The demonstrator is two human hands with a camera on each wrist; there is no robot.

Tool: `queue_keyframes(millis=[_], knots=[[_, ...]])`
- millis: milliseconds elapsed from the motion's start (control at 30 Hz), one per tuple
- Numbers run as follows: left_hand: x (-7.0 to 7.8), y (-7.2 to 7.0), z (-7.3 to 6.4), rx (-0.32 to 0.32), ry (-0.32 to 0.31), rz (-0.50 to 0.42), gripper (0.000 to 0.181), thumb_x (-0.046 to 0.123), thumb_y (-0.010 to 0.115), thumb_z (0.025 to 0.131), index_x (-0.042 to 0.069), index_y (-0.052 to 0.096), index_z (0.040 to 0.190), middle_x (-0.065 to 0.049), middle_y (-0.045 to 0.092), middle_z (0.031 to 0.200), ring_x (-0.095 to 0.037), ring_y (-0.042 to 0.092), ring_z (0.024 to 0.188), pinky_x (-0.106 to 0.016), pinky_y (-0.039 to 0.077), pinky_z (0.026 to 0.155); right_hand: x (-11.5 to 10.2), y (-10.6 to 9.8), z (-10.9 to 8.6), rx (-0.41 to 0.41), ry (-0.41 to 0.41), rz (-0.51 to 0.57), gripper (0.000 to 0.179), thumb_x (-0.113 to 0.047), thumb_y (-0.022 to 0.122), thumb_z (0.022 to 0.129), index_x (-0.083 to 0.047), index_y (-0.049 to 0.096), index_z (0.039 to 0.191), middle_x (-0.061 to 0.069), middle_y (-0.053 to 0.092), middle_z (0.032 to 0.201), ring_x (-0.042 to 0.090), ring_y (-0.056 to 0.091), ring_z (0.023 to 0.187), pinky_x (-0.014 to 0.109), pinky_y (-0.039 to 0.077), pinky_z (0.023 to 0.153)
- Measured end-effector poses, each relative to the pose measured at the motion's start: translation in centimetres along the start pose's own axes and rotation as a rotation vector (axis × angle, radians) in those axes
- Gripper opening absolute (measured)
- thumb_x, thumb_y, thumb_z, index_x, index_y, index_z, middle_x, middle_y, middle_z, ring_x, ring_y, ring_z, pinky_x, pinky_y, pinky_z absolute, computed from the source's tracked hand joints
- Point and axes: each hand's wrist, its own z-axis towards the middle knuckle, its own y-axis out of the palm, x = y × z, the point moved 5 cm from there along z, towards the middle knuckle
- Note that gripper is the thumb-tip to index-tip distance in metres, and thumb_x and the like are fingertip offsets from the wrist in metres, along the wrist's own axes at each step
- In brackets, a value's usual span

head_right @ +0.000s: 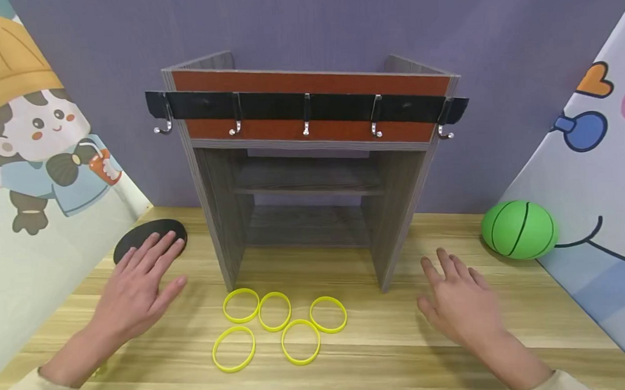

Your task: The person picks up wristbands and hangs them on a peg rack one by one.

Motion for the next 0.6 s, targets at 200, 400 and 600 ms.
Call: queue_keyframes(millis=[200, 400, 600], knots=[[0.7, 0.0, 1.4, 0.056, 0.015, -0.199, 0.049, 0.028, 0.064, 0.088, -0.003, 0.056, 0.125, -0.018, 0.052, 0.128, -0.036, 0.050, 0.115, -0.052, 0.044, 0.090, -3.5, 0.7, 1.1, -0.015, -0.061, 0.115, 0.033, -0.026, 0.073, 0.075, -0.004, 0.068, 0.099, 0.011, 0.067, 0.091, 0.030, 0.065, 0.070, 0.042, 0.052, 0.047], [1.2, -0.1, 3.1, 0.159, -0.006, -0.371, 0.030, 0.007, 0.074, 0.079, -0.002, 0.067, 0.107, -0.011, 0.061, 0.105, -0.024, 0.063, 0.089, -0.040, 0.056, 0.069, -7.0, 2.4, 2.7, -0.139, -0.105, 0.322, 0.007, -0.019, 0.073, 0.079, -0.014, 0.067, 0.077, -0.007, 0.063, 0.070, 0.004, 0.054, 0.053, 0.024, 0.046, 0.043], [1.1, -0.1, 4.4, 0.285, -0.061, -0.566, 0.017, -0.004, 0.072, 0.079, -0.002, 0.070, 0.095, -0.005, 0.065, 0.092, -0.015, 0.065, 0.079, -0.034, 0.057, 0.065, -9.6, 4.7, 3.9, -0.230, -0.141, 0.516, 0.009, -0.016, 0.072, 0.081, -0.016, 0.067, 0.072, -0.016, 0.056, 0.061, -0.006, 0.045, 0.050, 0.018, 0.041, 0.042]])
